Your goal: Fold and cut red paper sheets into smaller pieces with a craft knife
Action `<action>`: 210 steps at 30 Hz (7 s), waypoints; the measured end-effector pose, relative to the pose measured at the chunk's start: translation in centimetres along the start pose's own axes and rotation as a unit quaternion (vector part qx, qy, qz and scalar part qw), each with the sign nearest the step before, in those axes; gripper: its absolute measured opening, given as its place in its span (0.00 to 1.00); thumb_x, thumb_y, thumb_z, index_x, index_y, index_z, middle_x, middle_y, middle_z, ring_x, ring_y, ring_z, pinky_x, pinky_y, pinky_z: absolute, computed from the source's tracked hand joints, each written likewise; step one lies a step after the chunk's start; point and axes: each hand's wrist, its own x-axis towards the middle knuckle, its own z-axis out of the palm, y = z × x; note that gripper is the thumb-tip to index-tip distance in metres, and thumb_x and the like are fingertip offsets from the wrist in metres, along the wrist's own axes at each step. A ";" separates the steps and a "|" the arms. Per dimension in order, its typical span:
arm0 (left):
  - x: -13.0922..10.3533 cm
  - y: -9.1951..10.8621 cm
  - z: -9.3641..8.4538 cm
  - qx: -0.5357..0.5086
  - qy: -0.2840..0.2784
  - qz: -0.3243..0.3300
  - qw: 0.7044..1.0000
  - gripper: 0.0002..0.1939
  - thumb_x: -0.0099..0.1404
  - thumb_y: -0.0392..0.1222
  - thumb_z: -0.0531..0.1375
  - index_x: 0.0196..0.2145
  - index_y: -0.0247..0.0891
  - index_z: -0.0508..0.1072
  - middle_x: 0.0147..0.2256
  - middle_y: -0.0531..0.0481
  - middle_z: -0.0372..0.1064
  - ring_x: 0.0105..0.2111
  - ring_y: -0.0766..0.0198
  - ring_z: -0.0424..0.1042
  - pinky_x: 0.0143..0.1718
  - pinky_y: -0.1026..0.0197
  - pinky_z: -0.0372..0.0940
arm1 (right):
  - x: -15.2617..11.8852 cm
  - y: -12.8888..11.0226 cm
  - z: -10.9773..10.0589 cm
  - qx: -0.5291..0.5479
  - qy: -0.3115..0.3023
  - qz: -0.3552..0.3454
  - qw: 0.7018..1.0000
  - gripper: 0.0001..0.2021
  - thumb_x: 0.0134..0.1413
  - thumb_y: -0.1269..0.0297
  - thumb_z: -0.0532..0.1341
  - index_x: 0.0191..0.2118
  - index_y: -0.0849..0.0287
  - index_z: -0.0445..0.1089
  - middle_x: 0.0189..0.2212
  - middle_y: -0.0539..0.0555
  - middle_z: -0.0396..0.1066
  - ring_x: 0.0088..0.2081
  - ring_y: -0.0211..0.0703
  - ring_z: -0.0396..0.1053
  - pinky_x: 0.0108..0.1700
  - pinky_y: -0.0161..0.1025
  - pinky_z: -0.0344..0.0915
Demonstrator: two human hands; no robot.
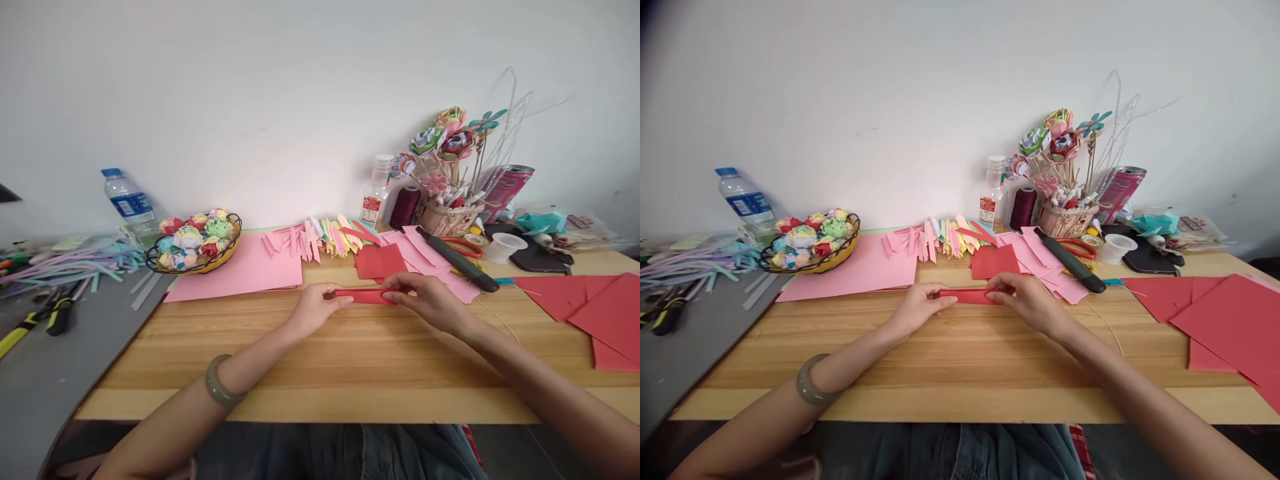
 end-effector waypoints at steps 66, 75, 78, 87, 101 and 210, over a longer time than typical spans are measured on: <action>-1.6 1.2 -2.5 0.577 -0.115 0.427 0.687 0.11 0.64 0.33 0.52 0.26 0.33 0.70 0.27 0.48 0.66 0.33 0.62 0.62 0.30 0.60 0.58 | -0.9 1.0 0.6 -0.416 -0.029 -0.373 0.829 0.15 0.62 0.71 0.45 0.39 0.64 0.69 0.33 0.58 0.70 0.36 0.44 0.63 0.34 0.40 0.59; -0.5 0.8 -1.7 0.574 -0.105 0.433 0.687 0.13 0.68 0.35 0.46 0.38 0.33 0.71 0.28 0.48 0.67 0.32 0.63 0.65 0.32 0.62 0.61 | -1.0 1.2 1.1 -0.367 -0.059 -0.295 0.880 0.18 0.62 0.70 0.44 0.50 0.61 0.65 0.32 0.57 0.66 0.33 0.42 0.63 0.33 0.39 0.60; -0.2 0.2 -1.2 0.580 -0.070 0.417 0.696 0.16 0.71 0.39 0.44 0.35 0.33 0.69 0.28 0.49 0.65 0.30 0.65 0.64 0.29 0.63 0.60 | -0.9 1.3 1.3 -0.376 -0.072 -0.281 0.880 0.20 0.62 0.71 0.43 0.55 0.58 0.62 0.32 0.56 0.64 0.32 0.42 0.62 0.32 0.39 0.60; -0.2 0.1 -1.1 0.572 -0.084 0.428 0.695 0.13 0.70 0.38 0.46 0.45 0.36 0.68 0.44 0.47 0.70 0.45 0.61 0.65 0.45 0.57 0.61 | -1.2 1.2 1.7 -0.392 -0.060 -0.269 0.878 0.19 0.63 0.67 0.43 0.56 0.57 0.61 0.36 0.57 0.63 0.37 0.43 0.61 0.38 0.42 0.61; -3.1 -0.4 -3.8 0.601 -0.115 0.410 0.676 0.15 0.67 0.34 0.51 0.52 0.38 0.63 0.52 0.48 0.65 0.61 0.56 0.49 0.60 0.40 0.37 | -1.9 1.3 2.2 -0.439 0.007 -0.245 0.864 0.14 0.60 0.71 0.46 0.45 0.63 0.67 0.37 0.59 0.66 0.39 0.47 0.62 0.40 0.44 0.60; -6.8 1.3 1.3 0.618 -0.164 0.291 0.712 0.19 0.61 0.27 0.52 0.50 0.25 0.63 0.27 0.45 0.71 0.25 0.60 0.71 0.22 0.60 0.66 | -2.1 -2.9 4.7 -0.129 -0.039 -0.013 0.991 0.07 0.50 0.69 0.54 0.25 0.59 0.67 0.28 0.53 0.69 0.29 0.39 0.65 0.31 0.35 0.58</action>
